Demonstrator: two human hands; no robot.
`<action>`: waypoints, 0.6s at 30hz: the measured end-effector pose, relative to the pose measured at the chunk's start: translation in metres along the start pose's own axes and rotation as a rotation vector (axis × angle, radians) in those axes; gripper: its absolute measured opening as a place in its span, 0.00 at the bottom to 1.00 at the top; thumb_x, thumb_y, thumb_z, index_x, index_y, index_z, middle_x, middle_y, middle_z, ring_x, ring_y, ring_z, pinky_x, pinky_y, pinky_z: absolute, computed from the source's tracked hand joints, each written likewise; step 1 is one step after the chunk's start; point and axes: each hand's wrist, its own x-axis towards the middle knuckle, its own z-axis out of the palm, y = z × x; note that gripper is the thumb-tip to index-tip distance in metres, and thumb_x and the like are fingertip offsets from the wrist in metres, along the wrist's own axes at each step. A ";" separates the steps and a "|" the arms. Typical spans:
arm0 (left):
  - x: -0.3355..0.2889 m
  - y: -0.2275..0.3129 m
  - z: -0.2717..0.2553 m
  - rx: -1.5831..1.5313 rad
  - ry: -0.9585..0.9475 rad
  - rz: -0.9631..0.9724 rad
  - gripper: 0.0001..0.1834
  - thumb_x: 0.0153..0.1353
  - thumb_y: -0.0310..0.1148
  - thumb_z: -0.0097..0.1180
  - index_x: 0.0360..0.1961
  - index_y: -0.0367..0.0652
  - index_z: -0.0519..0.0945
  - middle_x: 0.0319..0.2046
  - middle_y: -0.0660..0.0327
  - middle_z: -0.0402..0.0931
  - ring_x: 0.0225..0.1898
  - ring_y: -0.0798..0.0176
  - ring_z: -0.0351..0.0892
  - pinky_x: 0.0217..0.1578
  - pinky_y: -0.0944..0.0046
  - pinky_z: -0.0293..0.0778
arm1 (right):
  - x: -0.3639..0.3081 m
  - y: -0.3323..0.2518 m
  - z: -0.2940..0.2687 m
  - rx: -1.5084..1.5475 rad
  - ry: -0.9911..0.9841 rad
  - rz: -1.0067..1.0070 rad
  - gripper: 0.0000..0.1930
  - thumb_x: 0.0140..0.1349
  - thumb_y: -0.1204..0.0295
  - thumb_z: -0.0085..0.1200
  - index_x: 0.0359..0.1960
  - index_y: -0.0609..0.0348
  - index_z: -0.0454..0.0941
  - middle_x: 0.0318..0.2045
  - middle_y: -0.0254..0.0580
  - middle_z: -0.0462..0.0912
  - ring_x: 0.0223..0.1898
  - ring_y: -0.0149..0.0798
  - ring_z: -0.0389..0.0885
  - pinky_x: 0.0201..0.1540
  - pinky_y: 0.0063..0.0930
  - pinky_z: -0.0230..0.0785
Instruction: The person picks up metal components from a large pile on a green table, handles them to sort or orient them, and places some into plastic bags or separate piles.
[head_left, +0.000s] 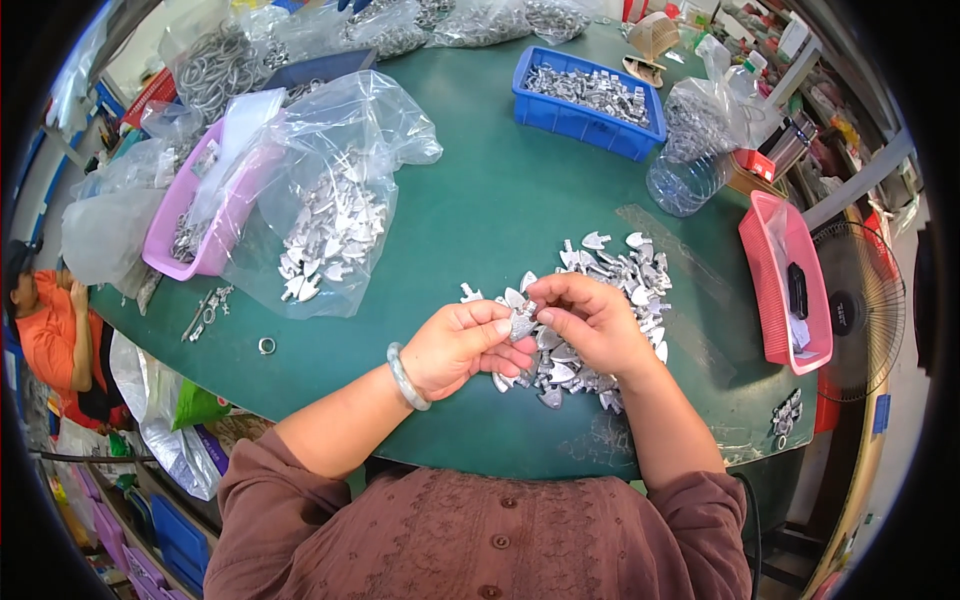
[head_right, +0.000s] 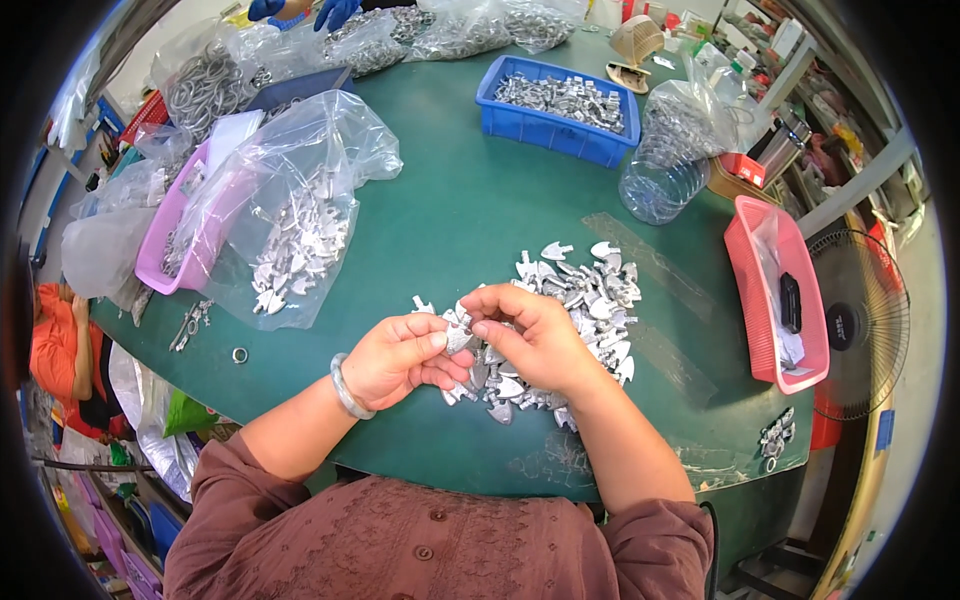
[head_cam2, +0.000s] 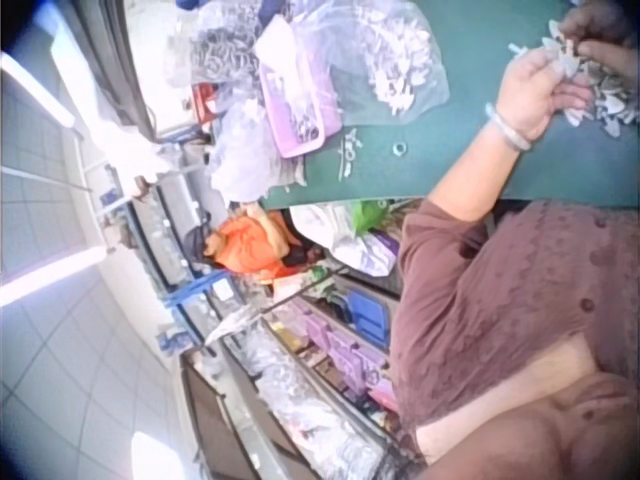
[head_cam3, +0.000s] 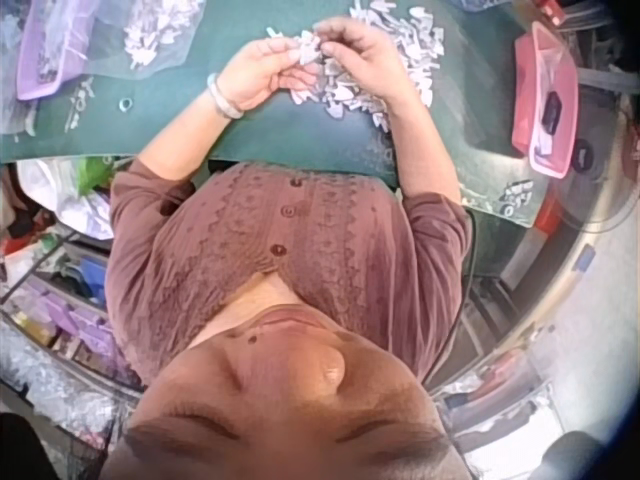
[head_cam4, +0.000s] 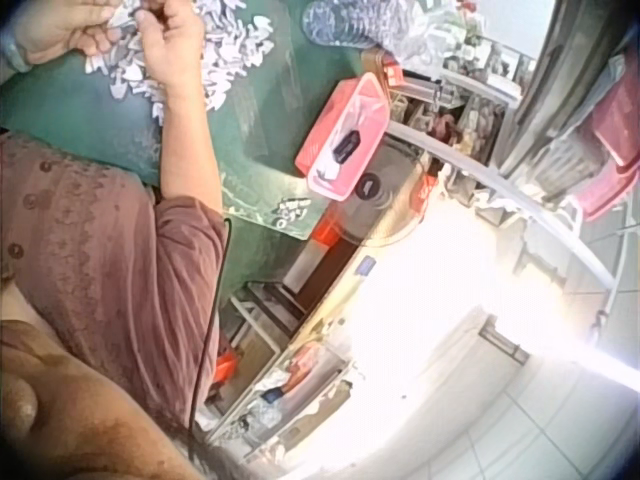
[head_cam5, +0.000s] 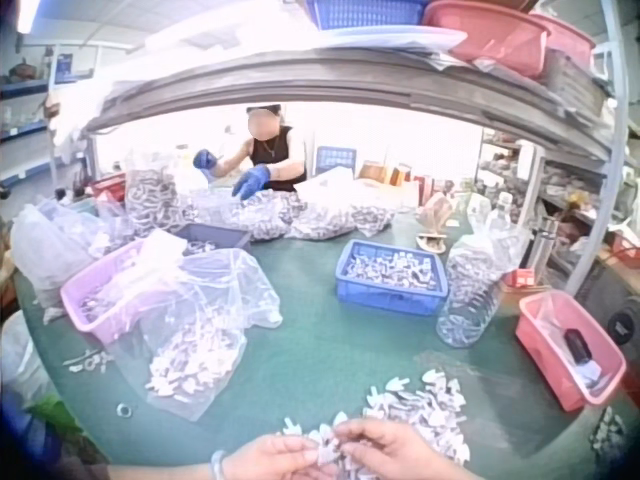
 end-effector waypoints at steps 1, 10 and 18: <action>0.000 -0.001 0.000 0.000 -0.002 -0.001 0.12 0.60 0.31 0.45 0.43 0.36 0.70 0.36 0.50 0.75 0.35 0.60 0.78 0.35 0.66 0.76 | 0.000 -0.001 0.001 -0.001 0.002 -0.023 0.11 0.53 0.81 0.48 0.40 0.65 0.73 0.35 0.39 0.77 0.38 0.29 0.74 0.40 0.22 0.67; 0.004 -0.009 -0.005 0.077 0.004 0.061 0.12 0.61 0.30 0.43 0.44 0.36 0.70 0.37 0.55 0.74 0.37 0.62 0.76 0.39 0.67 0.74 | -0.001 -0.004 0.008 -0.223 0.049 -0.225 0.13 0.50 0.82 0.52 0.40 0.62 0.74 0.31 0.41 0.78 0.35 0.34 0.76 0.37 0.23 0.69; 0.004 -0.007 -0.011 -0.119 -0.087 0.096 0.09 0.62 0.29 0.41 0.40 0.39 0.71 0.33 0.60 0.72 0.34 0.66 0.73 0.37 0.69 0.71 | -0.001 -0.009 0.010 -0.320 0.063 -0.370 0.14 0.48 0.83 0.51 0.39 0.61 0.74 0.31 0.42 0.78 0.33 0.37 0.76 0.35 0.25 0.70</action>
